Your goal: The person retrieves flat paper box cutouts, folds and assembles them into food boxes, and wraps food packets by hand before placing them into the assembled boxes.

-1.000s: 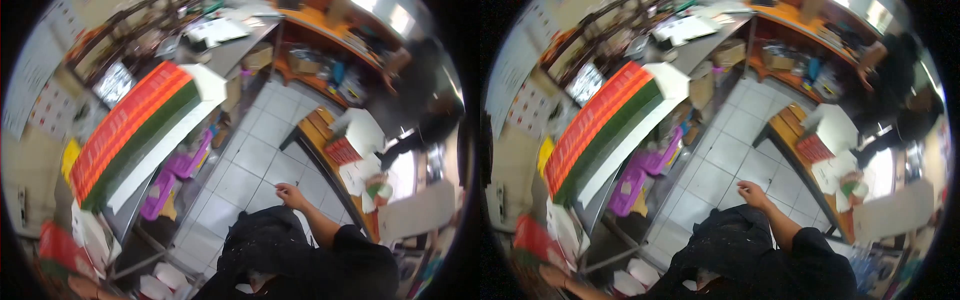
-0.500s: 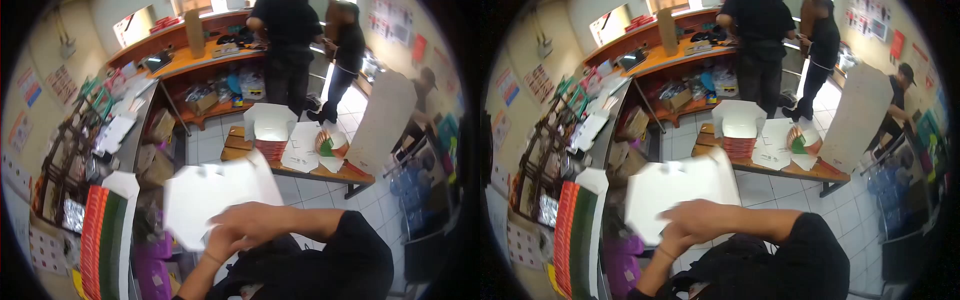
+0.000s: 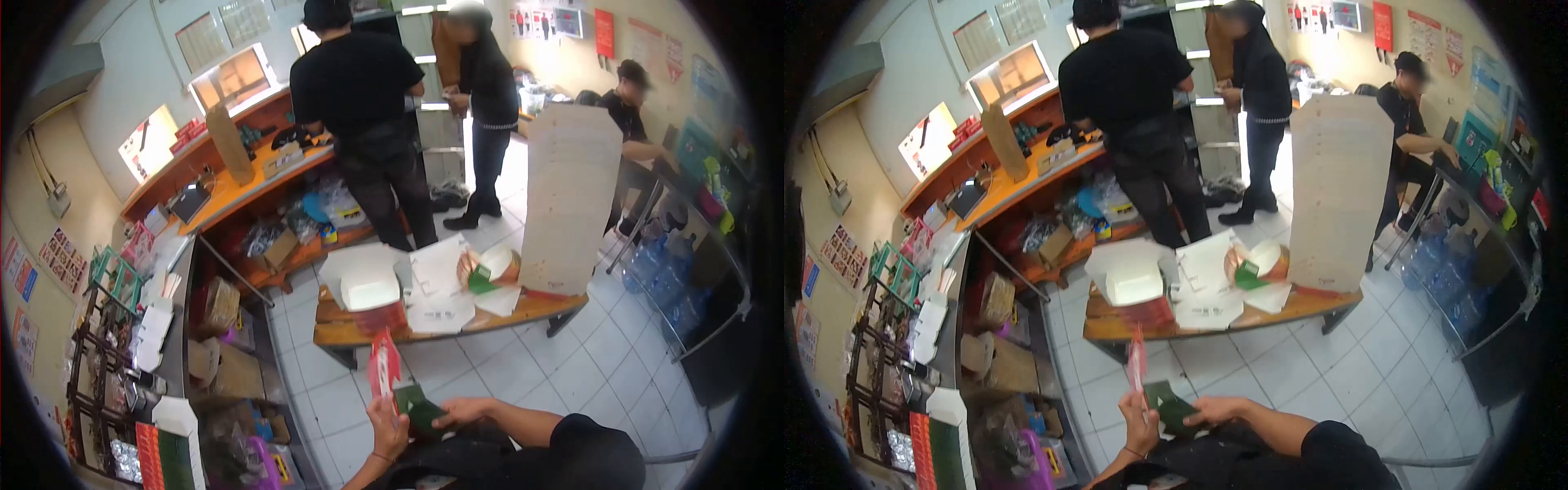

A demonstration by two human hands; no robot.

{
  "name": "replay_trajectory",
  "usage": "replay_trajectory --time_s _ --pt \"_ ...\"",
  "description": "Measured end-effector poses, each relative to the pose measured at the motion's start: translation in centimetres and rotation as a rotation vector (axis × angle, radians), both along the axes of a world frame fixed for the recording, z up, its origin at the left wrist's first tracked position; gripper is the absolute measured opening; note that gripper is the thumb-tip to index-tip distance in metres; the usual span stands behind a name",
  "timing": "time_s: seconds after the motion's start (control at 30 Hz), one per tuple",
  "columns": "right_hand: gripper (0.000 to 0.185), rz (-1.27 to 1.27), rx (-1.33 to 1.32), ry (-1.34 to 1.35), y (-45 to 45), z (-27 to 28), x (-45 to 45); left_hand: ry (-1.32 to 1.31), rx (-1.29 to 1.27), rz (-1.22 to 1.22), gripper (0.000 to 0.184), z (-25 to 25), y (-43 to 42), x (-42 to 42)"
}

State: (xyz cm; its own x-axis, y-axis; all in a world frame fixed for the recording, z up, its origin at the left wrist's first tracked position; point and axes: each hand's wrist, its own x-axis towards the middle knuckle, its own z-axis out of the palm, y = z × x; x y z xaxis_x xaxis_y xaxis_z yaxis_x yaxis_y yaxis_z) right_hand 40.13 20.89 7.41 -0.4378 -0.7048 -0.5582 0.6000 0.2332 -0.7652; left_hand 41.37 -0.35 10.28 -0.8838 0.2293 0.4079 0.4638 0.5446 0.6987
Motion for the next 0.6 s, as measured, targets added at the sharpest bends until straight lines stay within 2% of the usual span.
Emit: replay_trajectory --time_s 0.07,0.13,0.2,0.23,0.33,0.37,0.43,0.47,0.5,0.53,0.57,0.6 --pt "0.03 0.079 -0.11 -0.221 1.2 -2.0 -1.4 -0.079 0.002 -0.149 0.047 -0.6 0.6 -1.4" --pt "0.033 0.179 -0.17 -0.186 1.5 -3.0 -2.2 -0.102 -0.12 -0.242 0.046 -1.2 0.4 -1.7" --pt "0.035 0.185 -0.077 -0.07 1.0 1.1 -2.5 -0.062 -0.132 -0.22 0.037 -0.3 0.3 -2.4" --pt "0.023 0.187 0.075 -0.087 0.1 -4.8 -2.6 -0.053 -0.138 -0.207 0.035 -0.1 0.1 -2.7" --pt "0.034 0.378 0.234 0.415 -0.7 1.9 -3.3 -0.337 -0.216 -0.129 0.031 -0.5 -1.7 -3.3" --pt "0.041 0.423 0.207 0.573 -1.1 -0.2 -2.9 -0.388 -0.184 -0.053 0.029 -1.3 -2.5 -2.8" --pt "0.044 0.279 0.283 0.343 -1.3 -1.0 -2.0 -0.479 -0.121 0.086 0.026 -3.8 -3.7 -1.7" --pt "0.046 0.201 0.32 0.242 -1.3 -1.1 -1.9 -0.47 0.067 0.225 0.025 -5.0 -3.3 -1.1" --pt "0.042 0.023 0.18 -0.018 -0.8 -0.4 -1.9 -0.458 0.248 0.369 0.024 -6.4 -2.9 0.0" --pt "0.038 -0.031 0.141 -0.183 -1.1 -2.5 -1.5 -0.443 0.426 0.517 0.023 -8.1 -2.9 1.7" --pt "0.034 -0.083 0.102 -0.351 -1.4 -6.0 -0.4 -0.459 0.491 0.536 0.021 -12.5 -3.5 3.2" --pt "0.031 -0.139 0.064 -0.512 -2.0 -6.2 -0.4 -0.416 0.362 0.414 0.02 -9.4 -3.0 2.6"
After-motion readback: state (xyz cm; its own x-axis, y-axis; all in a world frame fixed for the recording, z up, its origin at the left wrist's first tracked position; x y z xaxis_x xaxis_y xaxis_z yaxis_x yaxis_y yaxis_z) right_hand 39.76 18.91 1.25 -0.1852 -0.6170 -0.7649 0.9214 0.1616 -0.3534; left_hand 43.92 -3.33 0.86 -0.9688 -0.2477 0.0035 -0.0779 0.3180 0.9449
